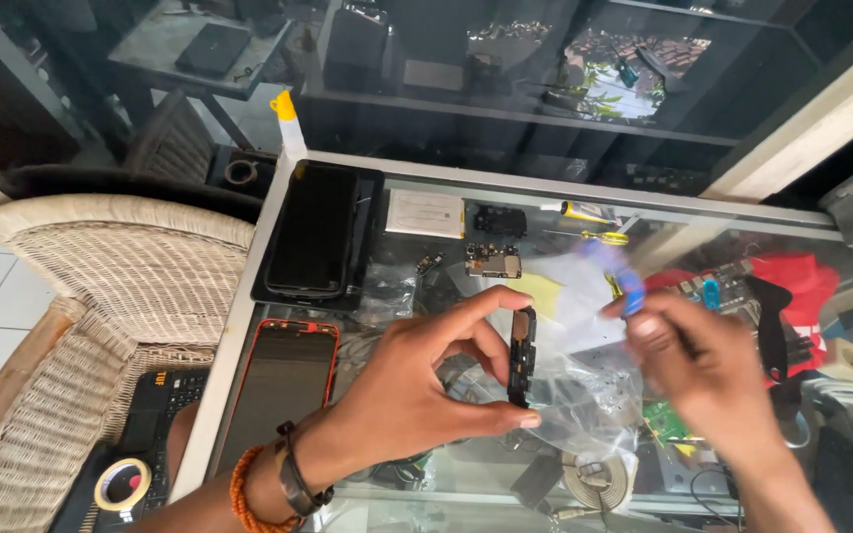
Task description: Cleaning internal electronic components of a mobile device using a toothbrush and a small screwdriver.
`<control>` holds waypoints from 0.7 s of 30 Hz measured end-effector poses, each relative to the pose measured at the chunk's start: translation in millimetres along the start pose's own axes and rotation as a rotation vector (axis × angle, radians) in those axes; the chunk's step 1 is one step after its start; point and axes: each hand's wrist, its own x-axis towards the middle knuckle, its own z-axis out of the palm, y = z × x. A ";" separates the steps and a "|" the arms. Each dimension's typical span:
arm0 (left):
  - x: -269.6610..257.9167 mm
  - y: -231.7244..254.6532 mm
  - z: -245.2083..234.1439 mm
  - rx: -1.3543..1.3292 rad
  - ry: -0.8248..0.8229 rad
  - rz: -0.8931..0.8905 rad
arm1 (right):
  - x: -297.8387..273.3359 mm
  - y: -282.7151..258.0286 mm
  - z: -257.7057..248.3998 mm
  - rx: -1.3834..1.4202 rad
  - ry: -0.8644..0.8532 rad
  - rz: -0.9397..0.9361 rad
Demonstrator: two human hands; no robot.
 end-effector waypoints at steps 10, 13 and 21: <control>4.0 2.4 -5.0 0.172 -0.109 -0.015 | 24.3 -3.7 -19.3 -0.281 0.099 0.135; 3.7 5.3 -5.4 0.133 -0.131 -0.057 | 27.9 3.5 -19.3 -0.332 0.092 0.108; -1.6 6.4 -4.0 0.308 -0.097 -0.078 | 40.2 41.5 -27.2 -0.436 0.101 0.222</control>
